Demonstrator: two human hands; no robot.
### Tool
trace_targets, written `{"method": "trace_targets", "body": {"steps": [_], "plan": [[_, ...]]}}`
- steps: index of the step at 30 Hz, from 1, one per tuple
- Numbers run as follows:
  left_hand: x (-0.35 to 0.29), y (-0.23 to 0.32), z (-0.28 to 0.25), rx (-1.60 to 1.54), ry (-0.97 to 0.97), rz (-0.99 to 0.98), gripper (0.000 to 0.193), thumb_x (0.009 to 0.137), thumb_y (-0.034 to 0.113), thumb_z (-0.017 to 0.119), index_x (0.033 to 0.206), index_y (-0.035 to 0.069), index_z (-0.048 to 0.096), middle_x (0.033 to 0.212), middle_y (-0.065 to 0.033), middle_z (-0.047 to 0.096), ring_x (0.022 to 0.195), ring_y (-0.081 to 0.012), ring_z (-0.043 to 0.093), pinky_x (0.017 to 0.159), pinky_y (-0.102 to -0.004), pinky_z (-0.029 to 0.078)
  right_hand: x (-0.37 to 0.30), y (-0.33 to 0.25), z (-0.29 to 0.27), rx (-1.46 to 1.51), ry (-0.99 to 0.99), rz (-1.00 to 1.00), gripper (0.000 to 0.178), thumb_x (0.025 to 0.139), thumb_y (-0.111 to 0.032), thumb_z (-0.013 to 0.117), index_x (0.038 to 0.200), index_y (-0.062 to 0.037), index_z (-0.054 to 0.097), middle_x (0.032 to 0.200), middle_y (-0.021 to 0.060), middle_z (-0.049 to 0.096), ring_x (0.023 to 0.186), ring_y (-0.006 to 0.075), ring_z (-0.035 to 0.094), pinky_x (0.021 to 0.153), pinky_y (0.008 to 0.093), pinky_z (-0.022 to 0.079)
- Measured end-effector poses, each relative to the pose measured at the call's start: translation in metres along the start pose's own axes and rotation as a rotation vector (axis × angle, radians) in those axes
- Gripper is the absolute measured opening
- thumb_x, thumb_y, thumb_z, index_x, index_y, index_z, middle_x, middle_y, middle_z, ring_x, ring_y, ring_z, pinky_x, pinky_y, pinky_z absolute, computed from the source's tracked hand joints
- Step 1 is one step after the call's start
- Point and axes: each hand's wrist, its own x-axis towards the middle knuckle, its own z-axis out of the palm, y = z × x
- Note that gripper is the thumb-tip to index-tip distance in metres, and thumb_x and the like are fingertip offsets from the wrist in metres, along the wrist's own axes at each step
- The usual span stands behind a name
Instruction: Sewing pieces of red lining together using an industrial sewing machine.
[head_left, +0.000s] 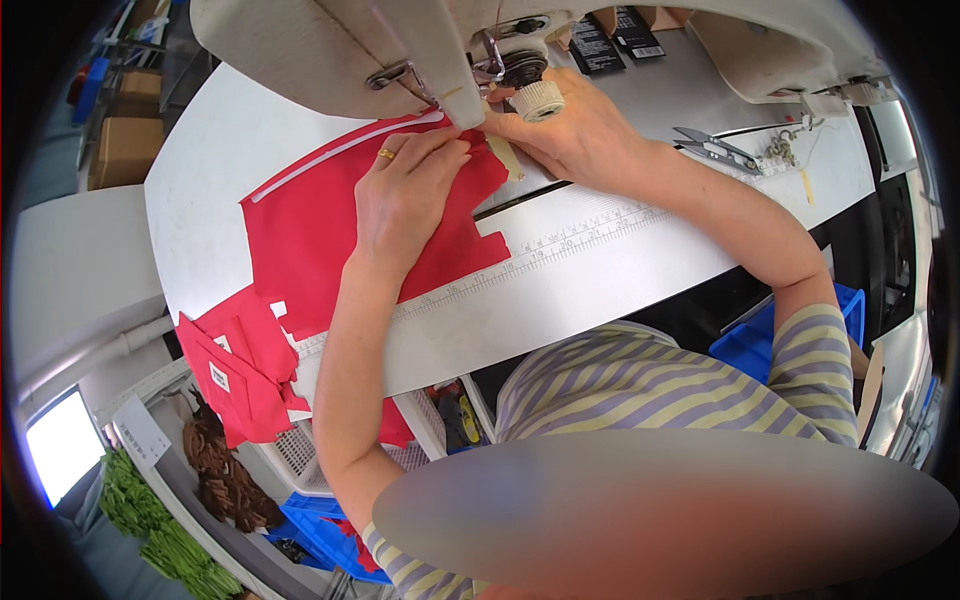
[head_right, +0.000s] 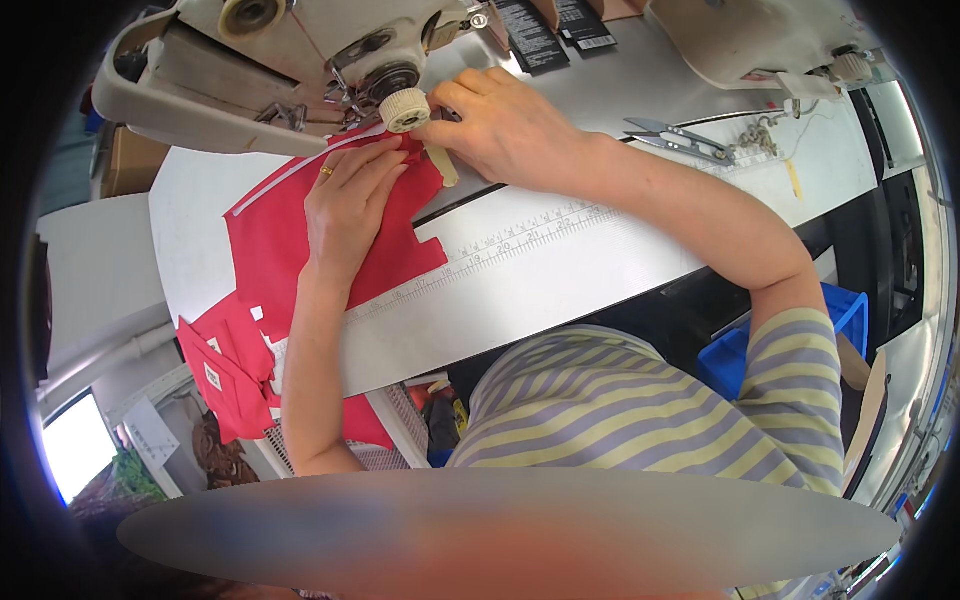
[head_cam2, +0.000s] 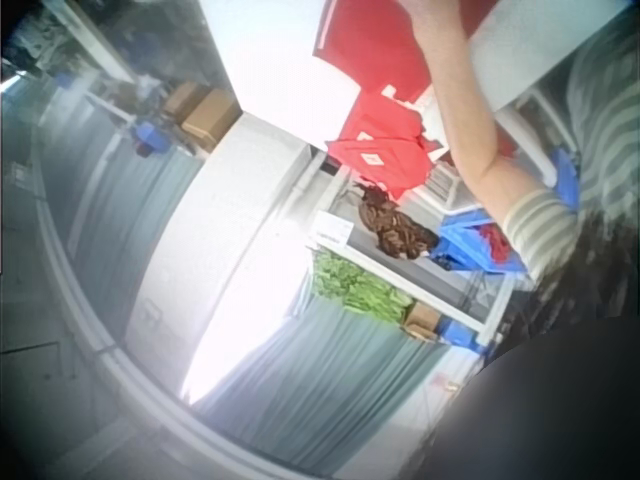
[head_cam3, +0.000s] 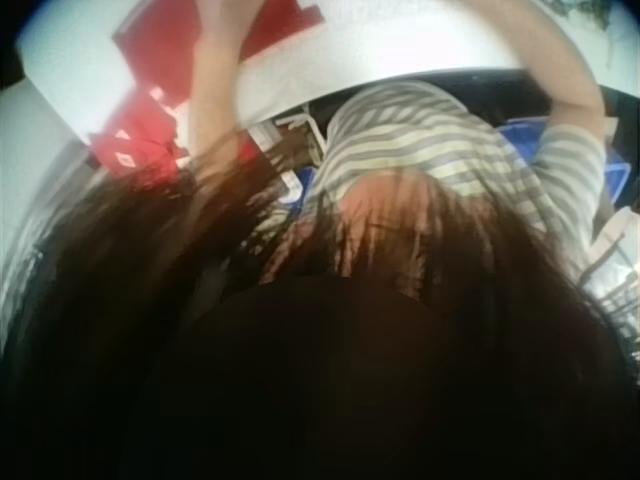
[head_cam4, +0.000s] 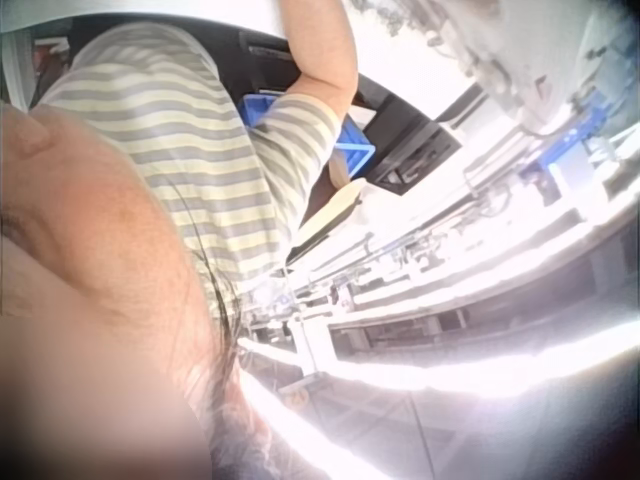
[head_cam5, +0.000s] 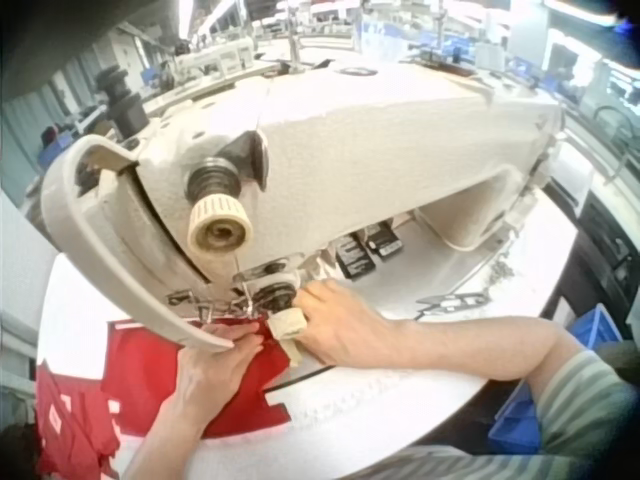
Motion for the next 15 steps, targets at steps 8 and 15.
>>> {"method": "trace_targets", "body": {"steps": [8,15], "plan": [[0.002,-0.005,-0.001,0.012,-0.049,-0.029,0.014,0.079,0.007,0.069,0.093,0.004,0.070,0.098,-0.0049,0.069,0.086,-0.0239,0.062,0.077,-0.0330,0.051,-0.023,-0.002,-0.037,0.007,0.014,0.042,0.029,0.074,-0.012,0.068,0.102,-0.0102,0.065,0.101,0.0017,0.061,0.093,0.0196,0.058,0.081,0.0346,0.045],[0.008,0.001,-0.009,0.008,-0.076,-0.042,0.016,0.079,0.010,0.070,0.095,0.005,0.070,0.100,-0.0048,0.068,0.088,-0.0253,0.062,0.079,-0.0334,0.050,-0.034,0.063,-0.062,-0.237,0.063,0.102,0.017,0.076,-0.011,0.066,0.092,-0.0062,0.063,0.096,0.0048,0.064,0.081,0.0236,0.063,0.070,0.0344,0.053]]}}
